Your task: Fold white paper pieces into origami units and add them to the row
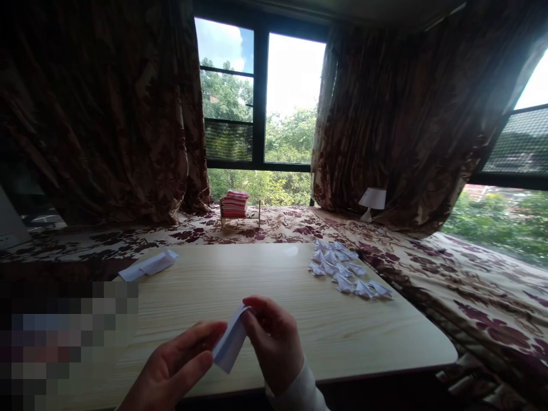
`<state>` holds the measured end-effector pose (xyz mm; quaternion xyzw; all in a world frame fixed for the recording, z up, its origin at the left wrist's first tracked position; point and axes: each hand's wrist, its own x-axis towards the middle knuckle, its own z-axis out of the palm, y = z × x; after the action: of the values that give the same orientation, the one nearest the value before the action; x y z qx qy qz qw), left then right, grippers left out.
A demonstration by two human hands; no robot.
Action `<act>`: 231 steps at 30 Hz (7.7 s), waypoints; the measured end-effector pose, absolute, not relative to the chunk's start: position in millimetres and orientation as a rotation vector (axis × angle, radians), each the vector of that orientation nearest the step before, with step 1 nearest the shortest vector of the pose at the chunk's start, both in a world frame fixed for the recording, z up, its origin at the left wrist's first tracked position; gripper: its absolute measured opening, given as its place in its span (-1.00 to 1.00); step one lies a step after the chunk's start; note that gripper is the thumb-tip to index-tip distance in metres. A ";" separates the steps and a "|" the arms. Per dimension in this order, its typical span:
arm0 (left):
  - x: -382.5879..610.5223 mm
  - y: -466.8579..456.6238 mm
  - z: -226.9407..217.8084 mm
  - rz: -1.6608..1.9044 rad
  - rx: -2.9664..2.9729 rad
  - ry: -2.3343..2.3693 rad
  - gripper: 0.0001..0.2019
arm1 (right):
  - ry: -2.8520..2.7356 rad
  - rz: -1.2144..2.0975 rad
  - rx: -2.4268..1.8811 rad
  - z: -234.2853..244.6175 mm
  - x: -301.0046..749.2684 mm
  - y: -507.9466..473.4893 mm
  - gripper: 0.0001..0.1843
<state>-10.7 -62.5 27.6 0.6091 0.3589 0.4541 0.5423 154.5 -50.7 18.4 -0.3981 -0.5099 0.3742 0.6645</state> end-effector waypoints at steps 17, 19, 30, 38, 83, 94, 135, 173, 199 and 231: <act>-5.2 -54.2 25.4 1.150 1.290 0.919 -0.71 | -1.284 0.763 -0.956 12.4 152.3 -52.1 -0.76; -6.0 -50.4 25.2 1.107 1.310 0.895 -0.72 | -1.380 0.625 -0.948 12.5 152.5 -53.3 -0.70; -9.3 -29.7 32.3 1.288 0.908 0.895 -0.84 | -1.822 -0.062 -0.847 27.4 155.3 -70.1 -0.70; -13.8 -18.0 39.5 1.270 0.626 0.844 -0.77 | -1.942 -0.030 -0.890 7.7 163.7 -71.3 -0.67; -14.6 -64.4 -26.3 1.071 2.990 1.215 -0.62 | -1.615 0.602 -1.424 -17.3 174.2 -31.2 -0.89; -19.3 -60.0 -14.6 0.736 2.893 1.202 -0.49 | -1.905 0.327 -1.477 -11.3 172.7 -22.9 -0.87; -34.6 -60.3 -21.1 0.766 2.911 1.240 -0.48 | -2.128 -0.107 -1.230 -14.0 152.5 -62.9 -0.82; -34.8 -67.2 -13.9 0.822 2.912 1.241 -0.50 | -2.234 0.038 -1.263 -10.4 151.3 -68.0 -0.87; -30.3 -63.5 -2.9 0.876 2.723 1.283 -0.78 | -2.280 0.060 -1.136 -7.6 172.1 -46.3 -0.85; -21.8 -55.4 -24.4 0.925 3.018 1.138 -0.58 | -2.204 -0.077 -1.278 -10.8 177.0 -56.9 -0.92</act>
<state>-21.8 -55.4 -24.4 0.8943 0.3373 0.2740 -0.1068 177.0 -56.9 -10.8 -0.4796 -0.8269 -0.0290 0.2922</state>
